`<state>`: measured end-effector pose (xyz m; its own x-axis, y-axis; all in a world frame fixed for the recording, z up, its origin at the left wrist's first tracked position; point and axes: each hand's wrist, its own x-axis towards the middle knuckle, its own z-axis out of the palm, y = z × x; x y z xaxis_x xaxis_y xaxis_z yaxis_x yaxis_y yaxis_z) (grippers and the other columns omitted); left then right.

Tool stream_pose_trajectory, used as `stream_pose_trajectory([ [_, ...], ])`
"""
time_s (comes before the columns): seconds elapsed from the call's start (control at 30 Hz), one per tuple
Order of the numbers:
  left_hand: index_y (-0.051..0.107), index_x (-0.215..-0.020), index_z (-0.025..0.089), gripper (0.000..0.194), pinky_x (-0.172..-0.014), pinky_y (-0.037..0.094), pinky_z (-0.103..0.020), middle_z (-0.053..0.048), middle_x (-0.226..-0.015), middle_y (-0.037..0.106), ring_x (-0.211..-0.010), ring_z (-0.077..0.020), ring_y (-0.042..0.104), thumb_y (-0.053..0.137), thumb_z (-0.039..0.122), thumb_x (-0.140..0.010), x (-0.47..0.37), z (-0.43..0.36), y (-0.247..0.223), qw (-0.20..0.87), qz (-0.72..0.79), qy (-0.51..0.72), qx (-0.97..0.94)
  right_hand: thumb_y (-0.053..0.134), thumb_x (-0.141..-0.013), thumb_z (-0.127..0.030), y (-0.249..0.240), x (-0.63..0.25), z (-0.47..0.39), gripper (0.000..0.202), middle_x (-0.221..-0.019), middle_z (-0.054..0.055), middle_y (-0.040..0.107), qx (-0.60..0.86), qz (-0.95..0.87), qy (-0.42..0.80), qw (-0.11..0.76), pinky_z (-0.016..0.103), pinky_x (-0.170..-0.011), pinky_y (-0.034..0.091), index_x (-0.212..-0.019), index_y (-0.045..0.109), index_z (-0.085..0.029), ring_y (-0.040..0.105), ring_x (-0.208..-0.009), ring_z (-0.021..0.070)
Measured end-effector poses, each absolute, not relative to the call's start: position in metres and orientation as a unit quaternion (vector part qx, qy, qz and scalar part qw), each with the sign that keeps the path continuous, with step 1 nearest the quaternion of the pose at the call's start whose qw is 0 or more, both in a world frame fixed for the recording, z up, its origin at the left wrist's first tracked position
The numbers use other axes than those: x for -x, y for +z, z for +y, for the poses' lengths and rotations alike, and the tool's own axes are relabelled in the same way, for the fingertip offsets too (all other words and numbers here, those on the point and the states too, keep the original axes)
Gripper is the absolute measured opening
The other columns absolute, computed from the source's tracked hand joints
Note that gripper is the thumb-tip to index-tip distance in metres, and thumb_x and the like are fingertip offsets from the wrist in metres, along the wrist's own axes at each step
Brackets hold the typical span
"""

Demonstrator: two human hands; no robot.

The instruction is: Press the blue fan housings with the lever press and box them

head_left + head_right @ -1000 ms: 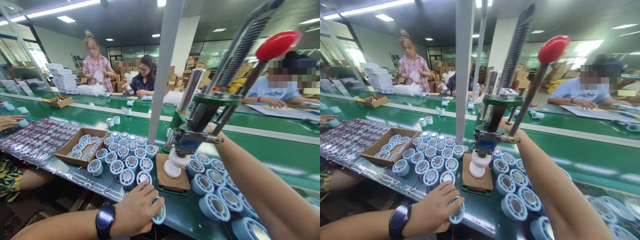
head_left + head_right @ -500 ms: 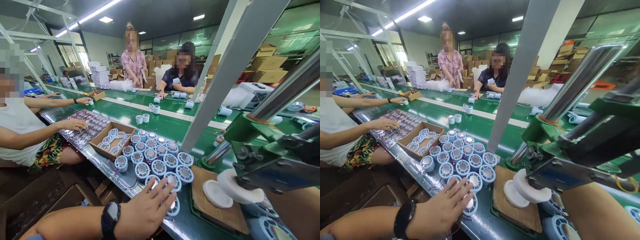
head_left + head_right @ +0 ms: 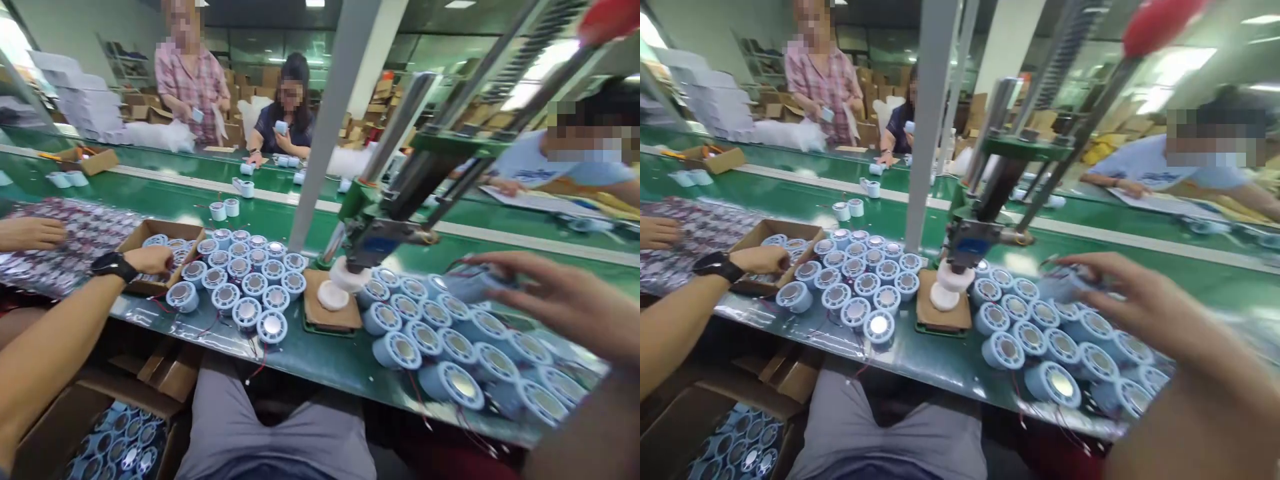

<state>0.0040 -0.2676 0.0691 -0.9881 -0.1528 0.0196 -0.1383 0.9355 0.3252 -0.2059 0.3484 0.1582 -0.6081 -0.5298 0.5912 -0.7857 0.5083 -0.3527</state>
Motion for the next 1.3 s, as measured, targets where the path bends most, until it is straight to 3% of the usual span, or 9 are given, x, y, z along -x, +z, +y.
stream_pose_trajectory([
  [0.13,0.05,-0.047,0.023,0.036,-0.048,0.048,-0.027,0.006,-0.039,0.044,-0.035,-0.0135,0.045,0.062,0.055,-0.059,0.003,-0.287,0.081,-0.003,-0.989,-0.148,-0.009,0.061,-0.09,-0.034,0.113,0.107,0.333,0.026,-0.117,0.011,0.067,-0.53,-0.8,0.28,0.026,0.031,-0.084,0.059,-0.112,0.076,-0.031,0.068,-0.107,0.0211],
  [0.3,0.069,-0.08,0.016,0.042,-0.078,0.055,-0.042,0.004,-0.06,0.06,-0.058,-0.012,0.059,0.05,0.054,-0.081,-0.005,-0.216,0.128,0.276,-0.947,-0.052,-0.158,0.049,-0.071,-0.001,0.042,0.05,0.278,0.053,-0.13,0.007,0.057,-0.474,-0.82,0.318,-0.052,0.037,-0.103,0.053,-0.111,0.073,-0.028,0.059,-0.12,0.02],
  [0.43,0.071,-0.103,0.025,0.019,-0.094,0.052,-0.037,0.0,-0.102,0.07,-0.096,-0.0197,0.067,0.056,0.023,-0.092,-0.03,-0.055,0.123,0.414,-0.904,-0.106,0.005,0.041,-0.071,0.0,0.012,0.047,0.262,0.04,-0.142,0.006,0.049,-0.414,-0.804,0.427,0.031,0.044,-0.113,0.043,-0.089,0.071,-0.019,0.045,-0.137,0.0218],
  [0.53,0.068,-0.115,0.024,0.034,-0.087,0.055,-0.028,-0.003,-0.099,0.069,-0.093,-0.0161,0.067,0.053,0.006,-0.091,-0.034,0.048,0.085,0.394,-0.892,-0.171,0.142,0.053,-0.08,-0.011,-0.007,0.043,0.253,0.04,-0.14,0.011,0.051,-0.344,-0.785,0.502,0.117,0.044,-0.112,0.045,-0.118,0.062,-0.019,0.049,-0.134,0.0223],
  [0.63,0.069,-0.112,0.02,0.034,-0.088,0.057,-0.032,-0.007,-0.1,0.069,-0.096,-0.0188,0.065,0.047,0.004,-0.092,-0.018,0.101,0.046,0.37,-0.893,-0.221,0.131,0.064,-0.082,-0.019,-0.022,0.038,0.243,0.068,-0.137,0.015,0.054,-0.264,-0.783,0.538,0.166,0.037,-0.105,0.052,-0.145,0.038,-0.018,0.06,-0.122,0.0201],
  [0.9,0.058,-0.13,0.014,0.039,-0.107,0.051,-0.05,-0.017,-0.143,0.053,-0.134,-0.0299,0.048,0.047,0.013,-0.093,-0.011,0.113,0.009,0.252,-0.929,-0.214,0.168,0.048,-0.085,-0.005,-0.036,0.03,0.232,0.066,-0.121,0.009,0.067,-0.225,-0.784,0.542,0.202,0.026,-0.092,0.059,-0.148,0.033,-0.019,0.069,-0.107,0.0149],
  [1.03,0.063,-0.119,0.022,0.033,-0.103,0.053,-0.05,-0.011,-0.139,0.058,-0.127,-0.0282,0.054,0.054,0.011,-0.089,-0.009,0.11,0.014,0.206,-0.931,-0.285,0.098,0.055,-0.086,-0.011,-0.045,0.027,0.225,0.066,-0.122,0.013,0.066,-0.197,-0.797,0.509,0.257,0.031,-0.091,0.06,-0.148,0.034,-0.018,0.069,-0.107,0.0187],
  [1.17,0.057,-0.126,0.026,0.06,-0.099,0.055,-0.048,-0.006,-0.123,0.064,-0.117,-0.0264,0.06,0.065,0.003,-0.071,-0.002,0.112,0.023,0.157,-0.91,-0.383,-0.007,0.064,-0.087,-0.028,-0.047,0.026,0.219,0.07,-0.116,0.013,0.067,-0.18,-0.803,0.476,0.312,0.036,-0.085,0.061,-0.149,0.032,-0.018,0.07,-0.102,0.0221],
  [1.3,0.053,-0.129,0.028,0.071,-0.099,0.053,-0.048,-0.005,-0.119,0.064,-0.113,-0.0263,0.061,0.068,0.001,-0.065,0.003,0.116,0.025,0.151,-0.895,-0.416,-0.058,0.058,-0.09,-0.026,-0.044,0.028,0.218,0.064,-0.111,0.013,0.068,-0.18,-0.811,0.453,0.323,0.035,-0.082,0.061,-0.149,0.032,-0.018,0.07,-0.098,0.0214],
])
